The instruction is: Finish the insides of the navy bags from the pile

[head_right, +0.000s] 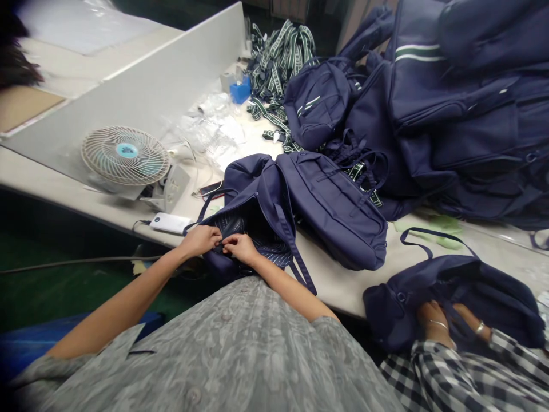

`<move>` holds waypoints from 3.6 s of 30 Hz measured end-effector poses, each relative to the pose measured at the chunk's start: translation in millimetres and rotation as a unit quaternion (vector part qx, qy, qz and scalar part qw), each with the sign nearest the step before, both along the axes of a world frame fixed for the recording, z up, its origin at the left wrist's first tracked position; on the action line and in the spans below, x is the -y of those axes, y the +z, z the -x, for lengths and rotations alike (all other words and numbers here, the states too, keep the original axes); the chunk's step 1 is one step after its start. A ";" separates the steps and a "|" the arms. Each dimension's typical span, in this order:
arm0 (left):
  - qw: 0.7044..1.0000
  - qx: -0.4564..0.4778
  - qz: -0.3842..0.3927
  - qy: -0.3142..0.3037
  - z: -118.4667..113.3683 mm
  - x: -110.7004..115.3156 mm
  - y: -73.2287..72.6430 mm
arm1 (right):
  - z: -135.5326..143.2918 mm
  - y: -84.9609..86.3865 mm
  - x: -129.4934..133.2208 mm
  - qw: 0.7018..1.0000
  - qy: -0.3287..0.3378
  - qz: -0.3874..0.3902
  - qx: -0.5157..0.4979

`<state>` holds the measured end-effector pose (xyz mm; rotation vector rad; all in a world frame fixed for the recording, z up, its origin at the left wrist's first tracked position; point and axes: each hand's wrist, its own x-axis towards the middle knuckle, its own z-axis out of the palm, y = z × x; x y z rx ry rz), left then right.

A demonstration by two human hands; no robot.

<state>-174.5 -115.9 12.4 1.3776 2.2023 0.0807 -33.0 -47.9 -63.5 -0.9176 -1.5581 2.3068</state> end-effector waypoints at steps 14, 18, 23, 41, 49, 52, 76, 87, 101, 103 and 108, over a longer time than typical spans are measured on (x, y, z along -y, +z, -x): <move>0.996 0.069 -0.036 -0.041 0.5 3.5 -1.6 | 9.5 20.2 -11.9 0.972 -0.118 0.190 0.067; 0.994 0.072 -0.068 -0.051 0.5 9.2 -5.6 | 11.0 20.6 -12.5 0.970 -0.105 0.202 0.083; 0.992 0.042 -0.099 -0.070 -0.7 12.8 -9.2 | 10.8 18.3 -13.2 0.974 -0.080 0.189 0.095; 0.993 0.009 -0.099 -0.061 0.5 9.0 -11.4 | 0.8 10.3 -11.7 0.996 0.025 -0.045 0.079; 0.994 0.017 -0.086 -0.058 1.3 7.3 -10.1 | -1.5 13.3 -10.3 0.984 0.011 -0.158 0.077; 0.995 0.026 -0.081 -0.051 2.2 6.9 -9.2 | -2.8 15.6 -10.2 0.973 0.031 -0.210 0.089; 0.996 0.086 -0.009 0.010 14.1 -0.5 -11.5 | 9.5 25.6 -6.1 0.983 0.081 -0.015 0.165; 0.996 0.084 -0.018 0.014 15.2 1.4 -14.6 | 12.3 24.0 -7.7 0.983 0.085 0.035 0.159; 0.996 0.084 -0.012 -0.035 6.9 7.5 6.2 | 13.8 15.4 -0.5 0.982 0.065 0.131 0.116; 0.995 0.096 0.010 -0.018 8.8 5.6 3.0 | 15.5 13.0 2.5 0.983 0.056 0.131 0.115; 0.998 0.066 0.019 -0.014 11.7 1.1 -13.2 | 19.1 4.1 8.9 0.988 0.029 0.103 0.110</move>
